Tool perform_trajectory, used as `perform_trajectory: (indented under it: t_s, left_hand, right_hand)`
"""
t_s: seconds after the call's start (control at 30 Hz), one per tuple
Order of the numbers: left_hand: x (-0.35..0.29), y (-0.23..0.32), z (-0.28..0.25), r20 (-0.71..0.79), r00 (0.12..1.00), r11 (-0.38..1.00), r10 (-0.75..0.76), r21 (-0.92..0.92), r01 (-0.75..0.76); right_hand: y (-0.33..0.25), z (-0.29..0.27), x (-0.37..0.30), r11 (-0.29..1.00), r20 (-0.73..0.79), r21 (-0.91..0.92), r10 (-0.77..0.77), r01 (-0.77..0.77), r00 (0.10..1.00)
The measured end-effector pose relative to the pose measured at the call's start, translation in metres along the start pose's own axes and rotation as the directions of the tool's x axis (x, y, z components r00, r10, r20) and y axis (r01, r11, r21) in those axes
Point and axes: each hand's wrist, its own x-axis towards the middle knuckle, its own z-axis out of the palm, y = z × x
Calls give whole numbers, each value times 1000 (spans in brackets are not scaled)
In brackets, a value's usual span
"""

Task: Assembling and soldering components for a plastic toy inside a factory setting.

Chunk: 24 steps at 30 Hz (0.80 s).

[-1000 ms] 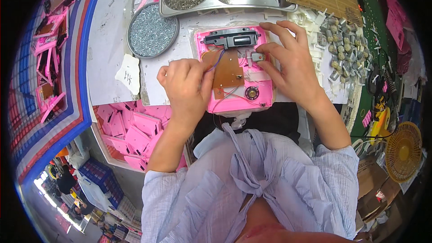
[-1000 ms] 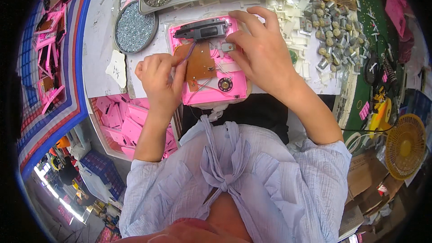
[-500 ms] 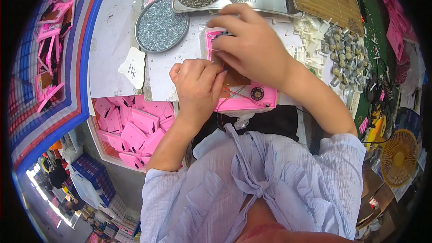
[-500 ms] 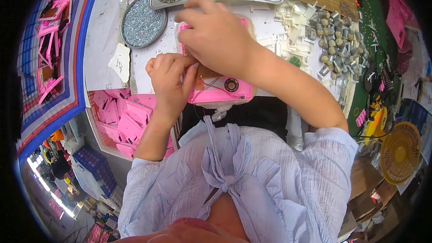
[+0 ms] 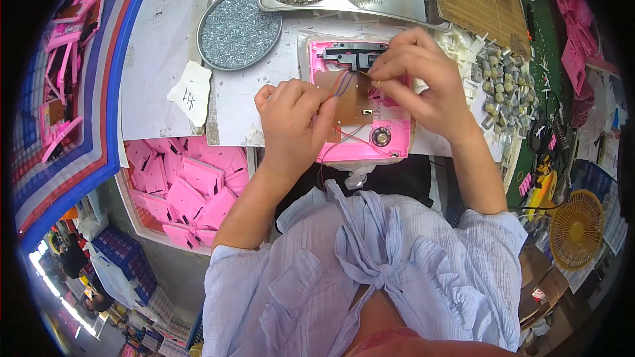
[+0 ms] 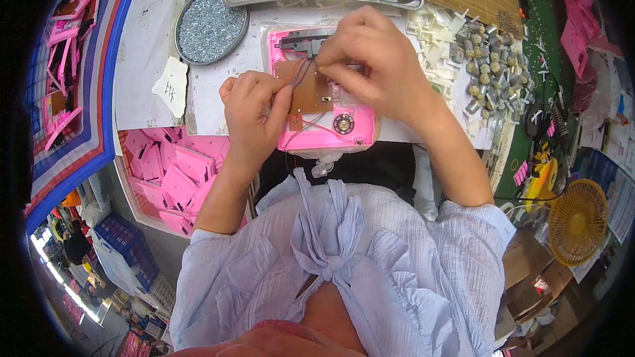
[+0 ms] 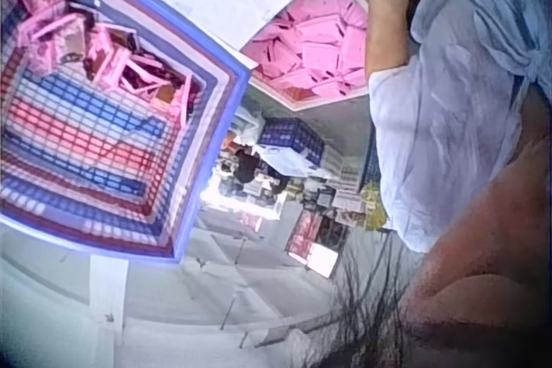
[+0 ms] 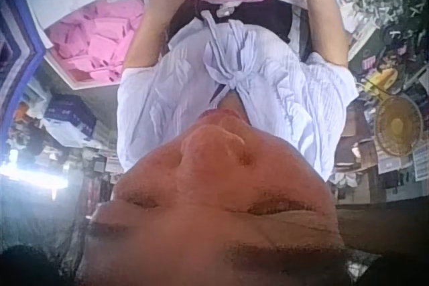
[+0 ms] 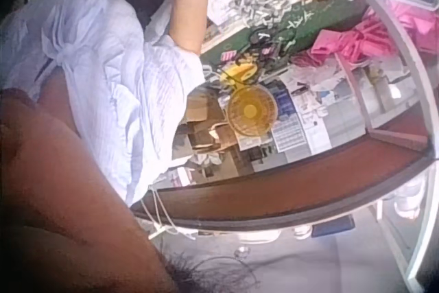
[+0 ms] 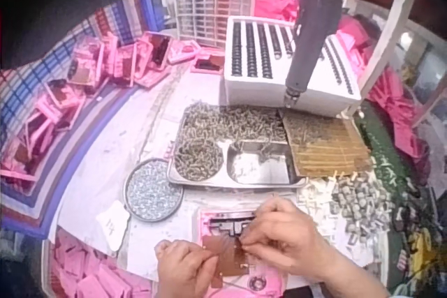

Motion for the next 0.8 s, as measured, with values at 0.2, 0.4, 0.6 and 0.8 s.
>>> perform_trajectory:
  t_s: [0.2, 0.4, 0.6, 0.8]
  left_hand:
    - [8, 0, -5, 24, 995, 987, -97, -125, 100]
    - [15, -1, -7, 69, 976, 949, -204, -232, 215]
    - [16, -10, -6, 175, 876, 781, -449, -399, 480]
    - [33, 27, -8, -219, 976, 1000, 0, 24, 5]
  right_hand:
    - [-9, 25, 4, 907, 69, -344, -235, 245, 969]
    - [-9, 38, 14, 805, 210, -483, -274, 343, 939]
    - [-3, 26, 16, 797, 300, -438, -307, 416, 903]
    - [14, 9, -14, 910, 5, -350, -234, 221, 972]
